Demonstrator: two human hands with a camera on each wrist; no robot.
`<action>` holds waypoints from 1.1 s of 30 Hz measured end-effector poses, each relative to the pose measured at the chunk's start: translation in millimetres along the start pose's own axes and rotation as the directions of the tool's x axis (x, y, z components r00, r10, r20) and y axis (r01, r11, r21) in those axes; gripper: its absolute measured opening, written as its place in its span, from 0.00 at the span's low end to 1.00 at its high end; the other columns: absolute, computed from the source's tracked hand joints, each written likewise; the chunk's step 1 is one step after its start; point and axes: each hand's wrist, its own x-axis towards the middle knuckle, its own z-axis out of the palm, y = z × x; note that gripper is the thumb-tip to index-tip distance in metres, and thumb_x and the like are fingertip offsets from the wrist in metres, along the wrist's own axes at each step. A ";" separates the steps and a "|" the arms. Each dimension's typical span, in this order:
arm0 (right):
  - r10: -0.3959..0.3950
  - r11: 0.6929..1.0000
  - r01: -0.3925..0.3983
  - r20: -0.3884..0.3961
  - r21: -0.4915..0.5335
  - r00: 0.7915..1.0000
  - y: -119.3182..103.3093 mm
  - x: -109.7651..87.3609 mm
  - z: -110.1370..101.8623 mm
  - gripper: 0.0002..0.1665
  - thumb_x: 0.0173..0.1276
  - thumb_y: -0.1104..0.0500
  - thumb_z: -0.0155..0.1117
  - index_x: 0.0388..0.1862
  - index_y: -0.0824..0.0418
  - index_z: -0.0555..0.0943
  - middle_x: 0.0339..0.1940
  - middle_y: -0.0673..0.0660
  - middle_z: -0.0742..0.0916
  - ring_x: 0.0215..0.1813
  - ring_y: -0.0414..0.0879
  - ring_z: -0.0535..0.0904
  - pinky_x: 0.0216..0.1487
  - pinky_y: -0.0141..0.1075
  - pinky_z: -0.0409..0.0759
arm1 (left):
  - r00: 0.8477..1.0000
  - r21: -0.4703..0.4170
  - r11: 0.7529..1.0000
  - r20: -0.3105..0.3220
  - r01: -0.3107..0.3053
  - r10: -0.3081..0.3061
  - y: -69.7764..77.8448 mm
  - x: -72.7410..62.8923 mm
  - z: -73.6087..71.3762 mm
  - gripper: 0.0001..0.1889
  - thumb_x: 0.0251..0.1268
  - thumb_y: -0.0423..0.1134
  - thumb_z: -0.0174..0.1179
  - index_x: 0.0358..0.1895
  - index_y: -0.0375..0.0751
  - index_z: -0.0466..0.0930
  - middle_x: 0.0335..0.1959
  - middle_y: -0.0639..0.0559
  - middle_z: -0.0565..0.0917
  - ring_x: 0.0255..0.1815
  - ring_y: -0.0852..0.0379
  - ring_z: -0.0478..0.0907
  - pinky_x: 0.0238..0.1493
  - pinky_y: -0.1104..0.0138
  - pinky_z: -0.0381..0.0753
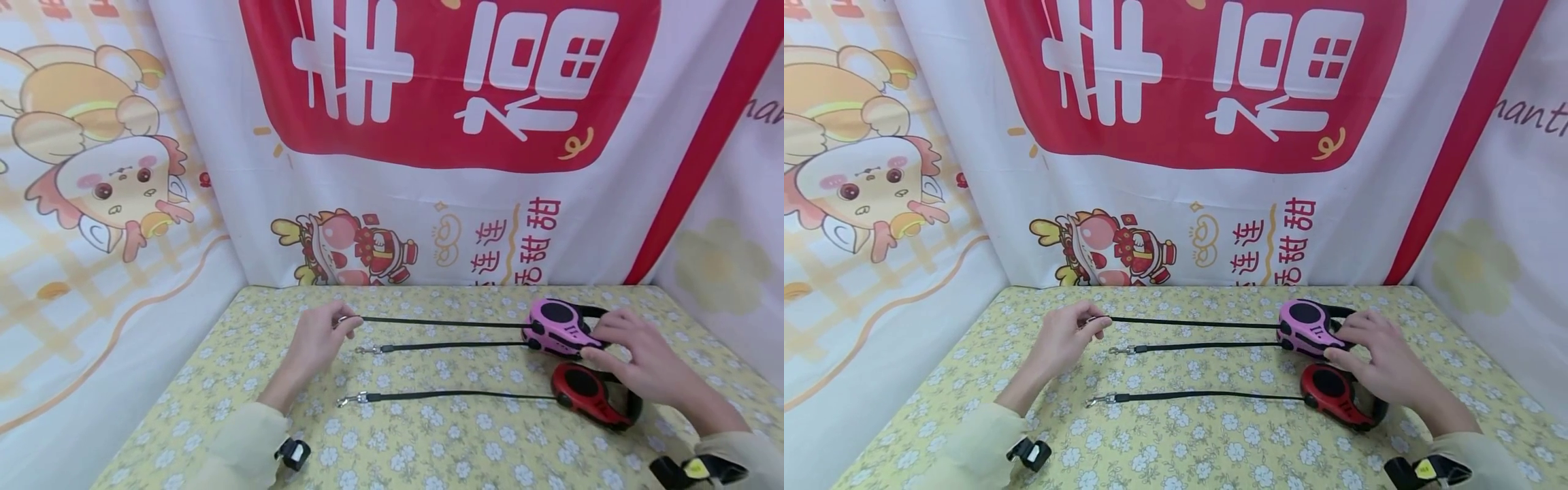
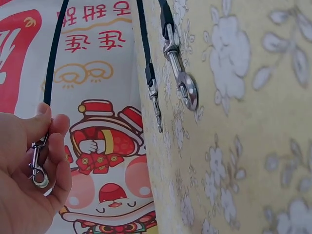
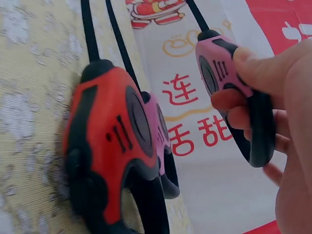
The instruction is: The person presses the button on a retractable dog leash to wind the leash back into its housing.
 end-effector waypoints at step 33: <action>-0.043 0.999 0.045 -0.104 0.014 0.994 -15.6 34.5 11.7 0.10 0.59 0.64 0.80 0.40 0.63 0.89 0.45 0.60 0.88 0.54 0.53 0.73 0.53 0.52 0.72 | 0.987 -0.120 0.992 -0.155 0.026 -0.044 4.8 14.1 11.4 0.06 0.80 0.42 0.62 0.50 0.48 0.86 0.41 0.52 0.92 0.41 0.54 0.86 0.45 0.60 0.85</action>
